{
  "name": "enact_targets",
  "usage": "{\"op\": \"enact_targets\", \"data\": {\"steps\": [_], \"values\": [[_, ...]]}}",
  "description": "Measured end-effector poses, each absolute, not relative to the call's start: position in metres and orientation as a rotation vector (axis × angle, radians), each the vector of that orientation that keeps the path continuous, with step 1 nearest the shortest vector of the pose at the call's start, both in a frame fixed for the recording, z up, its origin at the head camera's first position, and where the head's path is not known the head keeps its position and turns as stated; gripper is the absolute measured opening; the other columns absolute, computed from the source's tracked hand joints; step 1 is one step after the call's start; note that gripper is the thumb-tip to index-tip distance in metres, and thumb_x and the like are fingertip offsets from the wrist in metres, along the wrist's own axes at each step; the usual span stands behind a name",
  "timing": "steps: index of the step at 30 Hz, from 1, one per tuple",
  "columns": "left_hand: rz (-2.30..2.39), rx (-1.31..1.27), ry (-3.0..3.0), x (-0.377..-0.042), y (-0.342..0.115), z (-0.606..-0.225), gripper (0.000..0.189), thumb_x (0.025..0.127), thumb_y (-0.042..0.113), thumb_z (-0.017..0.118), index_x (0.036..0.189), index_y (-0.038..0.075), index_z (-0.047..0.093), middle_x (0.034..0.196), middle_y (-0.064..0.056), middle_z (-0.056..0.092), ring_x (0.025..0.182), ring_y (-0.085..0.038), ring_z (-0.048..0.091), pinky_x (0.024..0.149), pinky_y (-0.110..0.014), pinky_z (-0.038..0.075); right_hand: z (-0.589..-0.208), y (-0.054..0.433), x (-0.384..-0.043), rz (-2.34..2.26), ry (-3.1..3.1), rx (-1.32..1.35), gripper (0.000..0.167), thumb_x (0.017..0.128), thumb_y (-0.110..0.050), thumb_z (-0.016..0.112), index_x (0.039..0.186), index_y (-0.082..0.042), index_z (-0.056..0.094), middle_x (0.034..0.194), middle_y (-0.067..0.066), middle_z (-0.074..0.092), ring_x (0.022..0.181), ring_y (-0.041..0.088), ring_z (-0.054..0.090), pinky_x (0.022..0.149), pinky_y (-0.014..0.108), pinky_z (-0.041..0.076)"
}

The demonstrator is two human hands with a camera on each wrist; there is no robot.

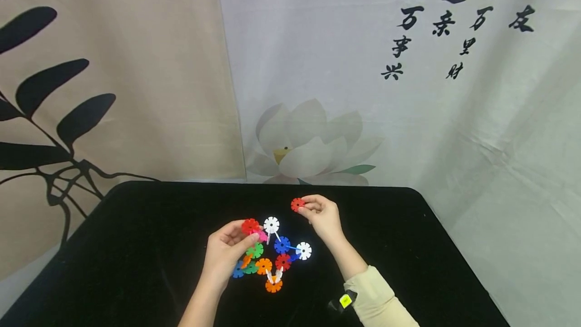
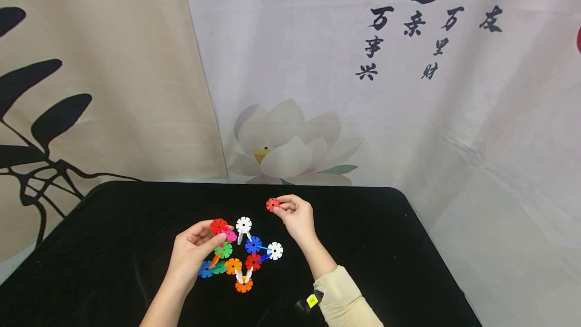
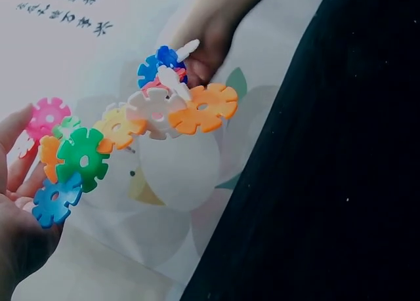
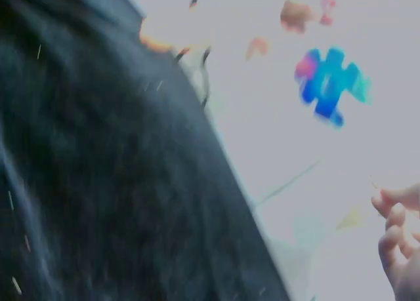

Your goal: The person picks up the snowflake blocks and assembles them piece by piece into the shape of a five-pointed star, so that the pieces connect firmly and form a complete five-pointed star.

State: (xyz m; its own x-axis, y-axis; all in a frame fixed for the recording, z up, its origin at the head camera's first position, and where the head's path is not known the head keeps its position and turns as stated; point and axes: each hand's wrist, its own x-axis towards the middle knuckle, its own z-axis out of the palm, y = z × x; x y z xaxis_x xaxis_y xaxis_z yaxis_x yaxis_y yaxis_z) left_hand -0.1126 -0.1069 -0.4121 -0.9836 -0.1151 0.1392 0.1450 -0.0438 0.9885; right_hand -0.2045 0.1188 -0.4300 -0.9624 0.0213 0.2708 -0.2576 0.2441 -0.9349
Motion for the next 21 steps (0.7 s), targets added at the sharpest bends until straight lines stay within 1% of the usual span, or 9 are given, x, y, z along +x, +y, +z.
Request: {"op": "enact_targets", "data": {"steps": [2, 6, 9, 12, 13, 15, 18, 19, 21], "values": [[-2.152, -0.035, -2.033, -0.112, -0.105, -0.411, 0.024, 0.084, 0.011, 0.075, 0.104, 0.001, 0.067, 0.097, -0.010, 0.071, 0.082, -0.022, 0.068, 0.073, -0.029, 0.054, -0.415, 0.119, -0.189, 1.837, -2.240, 0.224, 0.018, 0.080, -0.003, 0.077, 0.096, 0.000, 0.071, 0.079, 0.011, 0.070, 0.054, 0.013, 0.051, 0.050, 0.021, 0.045], [-2.160, -0.032, -2.020, -0.110, -0.100, -0.409, 0.024, 0.083, 0.010, 0.075, 0.103, 0.001, 0.067, 0.096, -0.010, 0.071, 0.082, -0.023, 0.068, 0.072, -0.029, 0.055, -0.385, 0.117, -0.154, 1.881, -2.166, 0.257, 0.015, 0.081, 0.002, 0.074, 0.095, 0.003, 0.069, 0.080, 0.015, 0.070, 0.052, 0.011, 0.048, 0.047, 0.020, 0.041], [-2.161, -0.020, -2.018, -0.109, -0.097, -0.407, 0.024, 0.083, 0.011, 0.076, 0.103, 0.001, 0.067, 0.095, -0.010, 0.071, 0.082, -0.023, 0.067, 0.072, -0.030, 0.055, -0.371, 0.115, -0.132, 1.879, -2.136, 0.308, 0.012, 0.081, 0.006, 0.071, 0.093, 0.006, 0.067, 0.082, 0.017, 0.070, 0.056, 0.011, 0.055, 0.054, 0.020, 0.048], [-2.157, -0.003, -2.019, -0.107, -0.095, -0.405, 0.024, 0.083, 0.012, 0.076, 0.102, 0.001, 0.067, 0.095, -0.011, 0.071, 0.081, -0.022, 0.067, 0.071, -0.029, 0.055, -0.375, 0.115, -0.122, 1.911, -2.129, 0.328, 0.011, 0.081, 0.007, 0.071, 0.091, 0.004, 0.066, 0.083, 0.015, 0.071, 0.064, 0.013, 0.064, 0.063, 0.023, 0.053], [-2.158, 0.000, -2.016, -0.107, -0.094, -0.405, 0.024, 0.083, 0.012, 0.076, 0.102, 0.001, 0.067, 0.095, -0.011, 0.071, 0.081, -0.022, 0.067, 0.071, -0.029, 0.055, -0.378, 0.115, -0.120, 1.912, -2.131, 0.331, 0.011, 0.081, 0.007, 0.071, 0.090, 0.004, 0.066, 0.083, 0.015, 0.071, 0.064, 0.013, 0.064, 0.063, 0.023, 0.053], [-2.162, 0.005, -2.006, -0.106, -0.092, -0.404, 0.024, 0.083, 0.012, 0.076, 0.102, 0.001, 0.067, 0.096, -0.011, 0.071, 0.082, -0.022, 0.068, 0.072, -0.029, 0.055, -0.385, 0.115, -0.117, 1.917, -2.146, 0.323, 0.011, 0.080, 0.006, 0.072, 0.089, 0.002, 0.066, 0.082, 0.014, 0.071, 0.058, 0.011, 0.060, 0.054, 0.022, 0.050], [-2.164, 0.008, -1.994, -0.105, -0.090, -0.403, 0.024, 0.083, 0.011, 0.075, 0.102, 0.001, 0.067, 0.097, -0.012, 0.071, 0.083, -0.022, 0.068, 0.073, -0.029, 0.055, -0.392, 0.114, -0.113, 1.937, -2.165, 0.316, 0.012, 0.080, 0.004, 0.073, 0.087, -0.001, 0.065, 0.080, 0.011, 0.071, 0.048, 0.010, 0.048, 0.043, 0.020, 0.039], [-2.162, 0.010, -1.994, -0.104, -0.089, -0.403, 0.024, 0.083, 0.011, 0.075, 0.103, 0.001, 0.066, 0.097, -0.011, 0.071, 0.083, -0.022, 0.068, 0.073, -0.029, 0.055, -0.394, 0.113, -0.111, 1.947, -2.172, 0.314, 0.012, 0.080, 0.003, 0.074, 0.087, -0.001, 0.065, 0.080, 0.010, 0.071, 0.046, 0.011, 0.043, 0.041, 0.020, 0.035], [-2.161, 0.006, -1.990, -0.103, -0.087, -0.403, 0.024, 0.083, 0.011, 0.075, 0.102, 0.001, 0.066, 0.097, -0.011, 0.071, 0.083, -0.022, 0.068, 0.073, -0.029, 0.055, -0.395, 0.110, -0.107, 1.989, -2.183, 0.309, 0.013, 0.080, 0.002, 0.074, 0.086, -0.002, 0.064, 0.078, 0.010, 0.071, 0.044, 0.011, 0.041, 0.040, 0.019, 0.034]]}}
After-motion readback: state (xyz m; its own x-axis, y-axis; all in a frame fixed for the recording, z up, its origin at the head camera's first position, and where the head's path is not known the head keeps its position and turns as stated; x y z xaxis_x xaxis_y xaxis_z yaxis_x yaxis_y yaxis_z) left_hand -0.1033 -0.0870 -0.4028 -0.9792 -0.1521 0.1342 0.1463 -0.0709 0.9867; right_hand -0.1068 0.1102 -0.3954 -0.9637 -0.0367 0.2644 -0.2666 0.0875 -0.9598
